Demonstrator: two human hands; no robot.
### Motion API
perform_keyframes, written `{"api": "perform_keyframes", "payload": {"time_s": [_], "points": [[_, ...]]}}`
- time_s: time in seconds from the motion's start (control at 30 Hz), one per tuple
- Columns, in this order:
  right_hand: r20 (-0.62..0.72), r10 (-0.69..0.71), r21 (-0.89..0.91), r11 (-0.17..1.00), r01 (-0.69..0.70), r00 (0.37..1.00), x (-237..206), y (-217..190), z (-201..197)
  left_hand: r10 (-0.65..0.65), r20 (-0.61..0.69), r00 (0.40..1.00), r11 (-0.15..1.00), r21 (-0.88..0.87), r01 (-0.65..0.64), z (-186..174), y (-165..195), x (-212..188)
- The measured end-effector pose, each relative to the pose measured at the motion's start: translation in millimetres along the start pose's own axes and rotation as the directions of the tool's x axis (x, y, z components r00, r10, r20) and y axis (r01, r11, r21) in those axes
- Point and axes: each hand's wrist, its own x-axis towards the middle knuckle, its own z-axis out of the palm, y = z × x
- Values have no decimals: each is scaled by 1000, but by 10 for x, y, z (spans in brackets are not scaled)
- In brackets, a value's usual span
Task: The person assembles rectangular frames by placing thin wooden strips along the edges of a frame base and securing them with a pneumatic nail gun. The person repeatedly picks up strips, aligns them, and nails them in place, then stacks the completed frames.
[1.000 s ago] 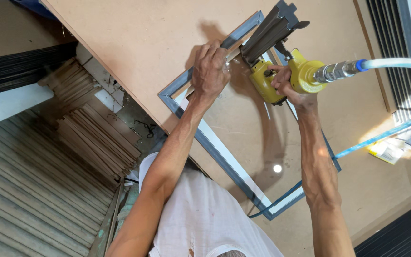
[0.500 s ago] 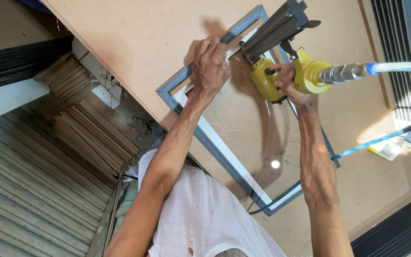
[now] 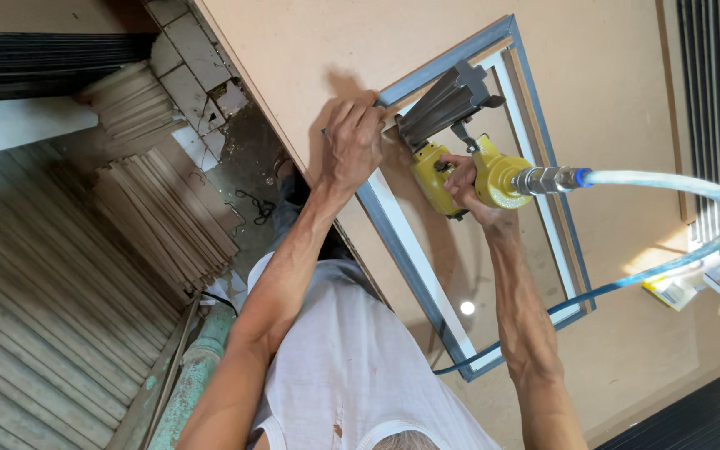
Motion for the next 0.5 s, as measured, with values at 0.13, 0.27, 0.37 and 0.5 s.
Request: {"api": "perform_keyframes", "payload": {"time_s": [0.13, 0.27, 0.37, 0.5], "points": [[-12, -15, -46, 999, 14, 1000, 24, -37, 58, -34, -3, 999, 999, -16, 34, 86, -40, 19], [-60, 11, 2, 1000, -11, 998, 26, -50, 81, -1, -14, 1000, 1000, 5, 1, 143, -108, -27], [-70, -11, 3, 1000, 12, 997, 22, -29, 90, 9, 16, 1000, 1000, 10, -9, 177, -168, -80], [-73, 11, 22, 1000, -9, 997, -11, 1, 67, 23, 11, 1000, 1000, -3, -23, 142, -124, -28]]}}
